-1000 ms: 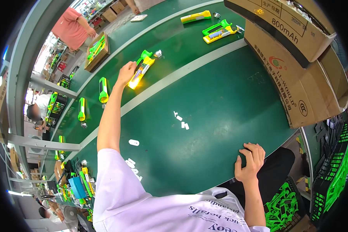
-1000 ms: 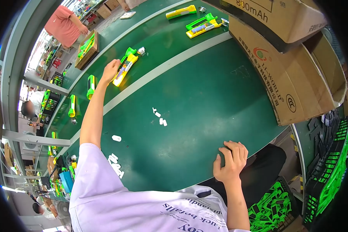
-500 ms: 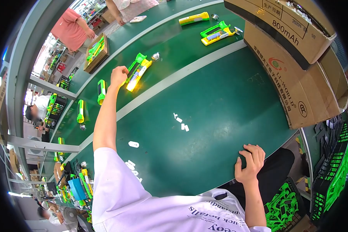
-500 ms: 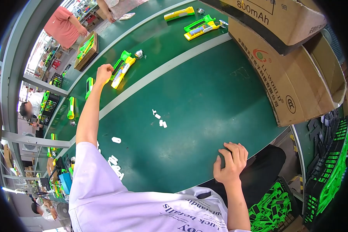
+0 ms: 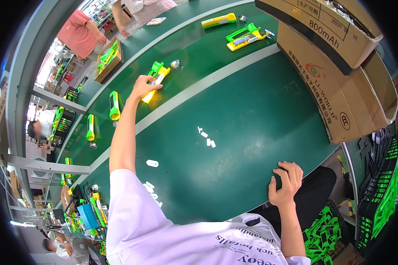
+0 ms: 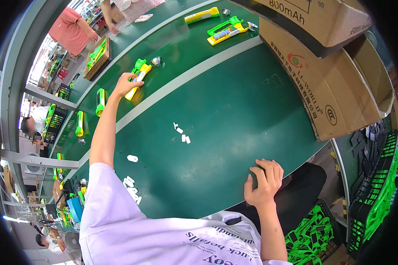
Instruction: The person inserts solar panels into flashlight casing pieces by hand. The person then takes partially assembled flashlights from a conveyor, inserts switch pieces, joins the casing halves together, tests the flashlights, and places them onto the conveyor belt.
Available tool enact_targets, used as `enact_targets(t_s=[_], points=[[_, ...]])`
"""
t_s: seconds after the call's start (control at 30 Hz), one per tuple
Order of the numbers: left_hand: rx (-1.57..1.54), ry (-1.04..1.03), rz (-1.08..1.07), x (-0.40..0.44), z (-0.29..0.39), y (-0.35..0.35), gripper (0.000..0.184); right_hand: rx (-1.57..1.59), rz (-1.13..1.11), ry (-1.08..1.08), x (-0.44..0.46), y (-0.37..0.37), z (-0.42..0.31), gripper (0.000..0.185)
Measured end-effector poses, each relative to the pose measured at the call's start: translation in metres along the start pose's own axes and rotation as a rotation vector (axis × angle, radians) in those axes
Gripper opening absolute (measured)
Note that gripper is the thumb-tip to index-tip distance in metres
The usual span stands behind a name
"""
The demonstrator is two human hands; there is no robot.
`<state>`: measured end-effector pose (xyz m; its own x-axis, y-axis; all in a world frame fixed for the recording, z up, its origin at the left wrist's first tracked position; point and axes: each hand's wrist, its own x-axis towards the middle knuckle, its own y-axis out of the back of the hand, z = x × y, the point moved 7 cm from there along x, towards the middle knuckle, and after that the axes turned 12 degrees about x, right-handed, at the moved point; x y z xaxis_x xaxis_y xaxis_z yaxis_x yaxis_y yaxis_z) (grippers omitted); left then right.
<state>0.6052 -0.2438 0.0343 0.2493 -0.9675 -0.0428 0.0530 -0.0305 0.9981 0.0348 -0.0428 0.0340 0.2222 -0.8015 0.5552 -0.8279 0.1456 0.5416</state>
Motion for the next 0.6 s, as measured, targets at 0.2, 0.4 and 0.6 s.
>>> enact_targets(t_s=[0.2,0.4,0.6], points=[[-0.131,0.014,0.088,-0.032,0.054,0.045,0.066,-0.011,-0.022,-0.034,0.005,0.002,-0.008,0.024],[-0.23,-0.156,-0.021,-0.168,0.21,0.088,0.049,0.714,-0.15,-0.37,0.012,-0.02,-0.045,0.024],[-0.353,-0.322,-0.105,-0.288,0.323,0.05,0.047,1.784,-0.025,-0.827,-0.007,-0.062,-0.049,0.046]])
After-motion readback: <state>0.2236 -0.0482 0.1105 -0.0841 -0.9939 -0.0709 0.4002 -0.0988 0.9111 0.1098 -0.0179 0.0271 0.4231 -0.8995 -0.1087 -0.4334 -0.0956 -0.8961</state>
